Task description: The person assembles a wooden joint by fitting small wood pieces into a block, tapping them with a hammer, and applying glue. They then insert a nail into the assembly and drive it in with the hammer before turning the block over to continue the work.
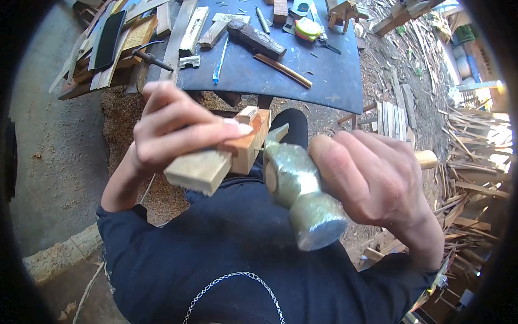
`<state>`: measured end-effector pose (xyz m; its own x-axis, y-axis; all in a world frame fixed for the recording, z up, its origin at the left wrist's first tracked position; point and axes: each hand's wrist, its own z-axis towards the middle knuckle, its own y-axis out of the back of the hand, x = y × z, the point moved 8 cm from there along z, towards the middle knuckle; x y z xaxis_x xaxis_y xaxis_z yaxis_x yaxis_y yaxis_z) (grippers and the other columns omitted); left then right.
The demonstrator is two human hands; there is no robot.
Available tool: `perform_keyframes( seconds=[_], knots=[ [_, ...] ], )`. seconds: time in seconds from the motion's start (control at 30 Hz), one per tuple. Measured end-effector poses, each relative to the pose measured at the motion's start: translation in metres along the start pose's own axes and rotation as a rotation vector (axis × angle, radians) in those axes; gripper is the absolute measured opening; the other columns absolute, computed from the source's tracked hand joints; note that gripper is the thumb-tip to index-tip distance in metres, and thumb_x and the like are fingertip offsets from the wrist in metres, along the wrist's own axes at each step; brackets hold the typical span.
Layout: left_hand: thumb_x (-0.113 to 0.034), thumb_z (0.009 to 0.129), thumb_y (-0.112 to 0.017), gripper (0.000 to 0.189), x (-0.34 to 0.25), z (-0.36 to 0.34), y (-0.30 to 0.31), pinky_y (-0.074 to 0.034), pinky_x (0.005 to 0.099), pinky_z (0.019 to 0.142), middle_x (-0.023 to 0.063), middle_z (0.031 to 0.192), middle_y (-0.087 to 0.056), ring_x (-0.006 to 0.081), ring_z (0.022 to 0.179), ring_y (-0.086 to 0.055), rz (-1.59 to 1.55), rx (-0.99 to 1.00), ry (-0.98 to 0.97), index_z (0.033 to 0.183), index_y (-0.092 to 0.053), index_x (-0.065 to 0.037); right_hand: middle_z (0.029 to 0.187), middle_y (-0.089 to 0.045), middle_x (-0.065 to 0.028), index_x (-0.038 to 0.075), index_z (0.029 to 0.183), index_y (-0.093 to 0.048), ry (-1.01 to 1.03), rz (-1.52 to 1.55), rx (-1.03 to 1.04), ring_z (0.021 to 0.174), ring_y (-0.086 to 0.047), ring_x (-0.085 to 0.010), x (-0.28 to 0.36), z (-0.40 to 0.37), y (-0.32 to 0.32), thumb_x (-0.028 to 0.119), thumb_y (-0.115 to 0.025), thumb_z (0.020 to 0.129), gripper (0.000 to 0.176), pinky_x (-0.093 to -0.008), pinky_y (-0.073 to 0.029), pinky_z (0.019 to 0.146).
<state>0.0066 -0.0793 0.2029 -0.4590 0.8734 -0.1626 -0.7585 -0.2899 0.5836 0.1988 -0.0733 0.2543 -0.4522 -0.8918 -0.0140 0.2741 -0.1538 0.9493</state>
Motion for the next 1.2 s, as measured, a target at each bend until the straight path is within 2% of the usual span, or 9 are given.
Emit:
perform_keyframes(
  seconds=[0.13,0.23,0.4,0.53,0.6,0.67,0.73,0.8,1.2],
  knots=[
    [-0.028,0.067,-0.094,0.042,0.018,0.006,-0.006,-0.035,0.0317,0.076,-0.0072,0.082,-0.065,0.0136,0.079,-0.053,-0.109,0.045,0.092,0.106,-0.084,-0.016,0.074,-0.068,-0.0092,0.007,0.103,-0.068,-0.238,0.145,0.086,0.062,-0.071,-0.0220,-0.017,0.008,-0.001,0.015,-0.084,0.084,0.026,-0.0378,-0.054,0.053],
    [-0.026,0.069,-0.098,0.042,0.035,0.003,-0.010,-0.042,0.0319,0.080,-0.0034,0.089,-0.066,0.0163,0.084,-0.058,-0.255,0.036,0.243,0.107,-0.082,-0.014,0.104,-0.068,-0.0094,0.002,0.113,-0.068,-0.292,0.248,0.135,0.084,-0.070,-0.0246,-0.036,0.003,-0.014,0.032,-0.088,0.086,0.045,-0.0393,-0.054,0.077],
    [-0.025,0.075,-0.096,0.035,0.051,-0.020,-0.028,-0.046,0.0319,0.085,0.0004,0.094,-0.071,0.0146,0.090,-0.063,-0.749,-0.100,0.665,0.102,-0.082,-0.009,0.101,-0.074,-0.0089,0.000,0.113,-0.071,-0.224,0.537,-0.302,0.083,-0.075,-0.0196,-0.051,-0.013,-0.039,0.024,-0.088,0.088,0.039,-0.0337,-0.059,0.071],
    [-0.020,0.073,-0.098,0.034,0.049,-0.027,-0.035,-0.050,0.0326,0.085,0.0023,0.097,-0.071,0.0155,0.089,-0.063,-0.603,0.066,0.597,0.099,-0.081,-0.007,0.089,-0.065,-0.0046,-0.001,0.122,-0.061,-0.644,1.194,-0.364,0.071,-0.063,-0.0116,-0.080,-0.049,-0.080,0.021,-0.073,0.100,0.034,-0.0248,-0.050,0.061],
    [-0.017,0.077,-0.096,0.032,0.058,-0.044,-0.039,-0.054,0.0315,0.089,0.0021,0.097,-0.072,0.0153,0.094,-0.067,-0.663,0.009,0.734,0.102,-0.080,-0.005,0.084,-0.060,-0.0022,-0.001,0.125,-0.057,-0.877,1.320,-0.367,0.063,-0.055,-0.0084,-0.104,-0.058,-0.097,0.024,-0.064,0.106,0.032,-0.0209,-0.044,0.055],
    [-0.015,0.080,-0.094,0.032,0.067,-0.060,-0.044,-0.055,0.0311,0.091,0.0010,0.095,-0.072,0.0141,0.099,-0.069,-0.806,-0.123,0.866,0.107,-0.079,-0.004,0.081,-0.057,-0.0005,0.001,0.120,-0.058,-1.046,0.928,-0.461,0.062,-0.054,-0.0091,-0.134,-0.064,-0.101,0.028,-0.058,0.110,0.028,-0.0240,-0.045,0.056],
    [-0.014,0.082,-0.092,0.035,0.070,-0.070,-0.047,-0.059,0.0303,0.086,0.0030,0.098,-0.074,0.0132,0.098,-0.070,-0.872,-0.148,0.971,0.111,-0.077,-0.001,0.100,-0.073,-0.0141,0.001,0.113,-0.055,-0.825,0.296,-0.486,0.089,-0.073,-0.0347,-0.159,-0.070,-0.103,0.033,-0.055,0.111,0.032,-0.0483,-0.053,0.076],
    [-0.013,0.084,-0.091,0.038,0.074,-0.078,-0.052,-0.062,0.0295,0.082,0.0050,0.100,-0.076,0.0123,0.097,-0.072,-0.935,-0.177,1.076,0.115,-0.075,0.002,0.114,-0.073,-0.0246,0.000,0.121,-0.055,-1.088,0.027,-0.112,0.108,-0.069,-0.0467,-0.181,-0.081,-0.121,0.034,-0.055,0.110,0.035,-0.0564,-0.052,0.084],
    [-0.018,0.091,-0.085,0.034,0.089,-0.089,-0.088,-0.062,0.0291,0.083,0.0027,0.097,-0.073,0.0125,0.093,-0.074,-1.121,-0.270,1.209,0.116,-0.074,0.002,0.112,-0.067,-0.0195,0.005,0.119,-0.069,-0.840,-0.508,-0.036,0.101,-0.066,-0.0362,-0.223,-0.050,-0.194,0.036,-0.061,0.107,0.034,-0.0486,-0.052,0.087]
  ],
)
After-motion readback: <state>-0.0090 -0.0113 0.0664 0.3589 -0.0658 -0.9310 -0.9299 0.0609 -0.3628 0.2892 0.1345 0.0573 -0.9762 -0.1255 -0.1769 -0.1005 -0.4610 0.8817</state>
